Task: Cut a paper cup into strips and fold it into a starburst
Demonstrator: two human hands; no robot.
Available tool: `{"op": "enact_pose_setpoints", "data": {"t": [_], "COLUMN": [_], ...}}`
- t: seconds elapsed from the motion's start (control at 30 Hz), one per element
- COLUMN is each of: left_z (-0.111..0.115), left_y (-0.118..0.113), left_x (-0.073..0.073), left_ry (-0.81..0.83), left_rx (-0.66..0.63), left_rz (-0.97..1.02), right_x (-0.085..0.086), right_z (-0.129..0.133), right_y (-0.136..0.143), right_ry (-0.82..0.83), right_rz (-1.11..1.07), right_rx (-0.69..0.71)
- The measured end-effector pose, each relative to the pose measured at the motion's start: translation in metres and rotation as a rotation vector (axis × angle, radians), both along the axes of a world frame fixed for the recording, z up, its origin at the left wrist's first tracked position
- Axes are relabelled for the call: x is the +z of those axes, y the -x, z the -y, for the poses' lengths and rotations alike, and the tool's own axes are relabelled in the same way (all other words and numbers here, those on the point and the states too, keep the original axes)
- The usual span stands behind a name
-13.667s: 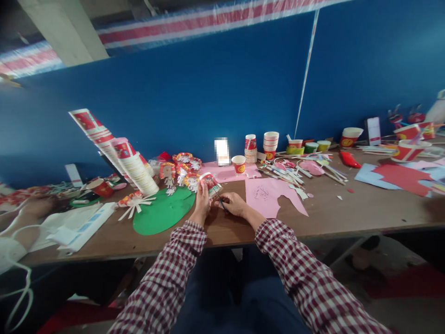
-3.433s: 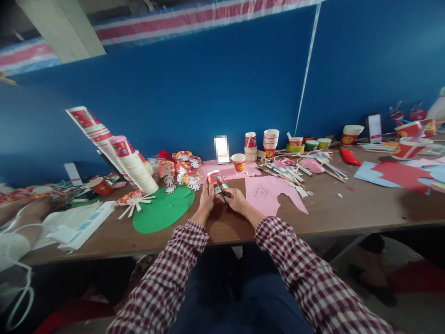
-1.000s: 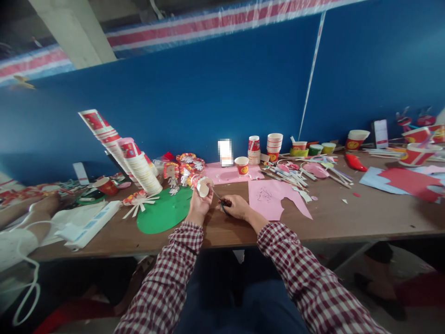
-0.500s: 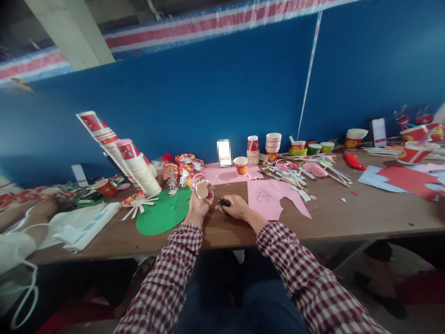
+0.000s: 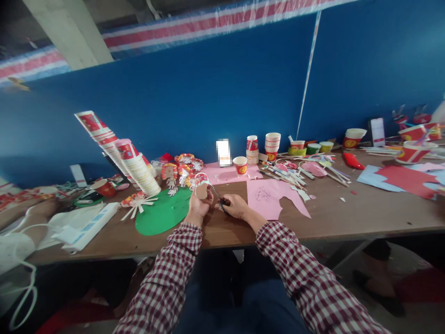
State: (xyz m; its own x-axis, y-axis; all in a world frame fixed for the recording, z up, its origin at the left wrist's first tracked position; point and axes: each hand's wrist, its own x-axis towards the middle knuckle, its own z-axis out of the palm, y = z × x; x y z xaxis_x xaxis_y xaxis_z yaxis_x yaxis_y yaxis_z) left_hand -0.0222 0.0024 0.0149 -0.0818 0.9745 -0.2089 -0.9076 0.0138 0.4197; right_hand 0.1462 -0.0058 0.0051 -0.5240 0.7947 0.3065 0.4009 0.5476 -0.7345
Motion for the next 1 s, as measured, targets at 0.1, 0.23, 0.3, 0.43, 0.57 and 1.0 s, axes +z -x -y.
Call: {"op": "enact_pose_setpoints", "data": {"t": [0.1,0.23,0.3,0.43,0.57,1.0], "left_z": [-0.0011,-0.0036,-0.0040,-0.0013,0.0032,-0.0021], "left_y": [0.0004,0.0012,0.0011,-0.0002,-0.0013,-0.0058], "left_x": [0.0006,-0.0005,-0.0009,0.0019,0.0064,-0.0015], "left_ry": [0.025,0.020,0.012,0.003,0.009,-0.058], "left_rx": [0.021,0.032,0.023,0.042,0.051,0.160], "left_rz": [0.035,0.079,0.070,0.041,-0.001,-0.153], "right_x": [-0.0013,-0.0019,-0.0021,-0.0025,-0.0023,0.0027], "right_z": [-0.0004,-0.0005,-0.0005,-0.0005,-0.0003,0.0028], "right_y": [0.0001,0.0001,0.0001,0.0003,0.0002,0.0001], "right_ry": [-0.010,-0.009,-0.005,0.001,-0.014,0.043], "right_rz": [0.003,0.001,-0.002,0.010,0.025,-0.009], "right_rx": [-0.001,0.004,0.007,0.009,0.003,0.019]}}
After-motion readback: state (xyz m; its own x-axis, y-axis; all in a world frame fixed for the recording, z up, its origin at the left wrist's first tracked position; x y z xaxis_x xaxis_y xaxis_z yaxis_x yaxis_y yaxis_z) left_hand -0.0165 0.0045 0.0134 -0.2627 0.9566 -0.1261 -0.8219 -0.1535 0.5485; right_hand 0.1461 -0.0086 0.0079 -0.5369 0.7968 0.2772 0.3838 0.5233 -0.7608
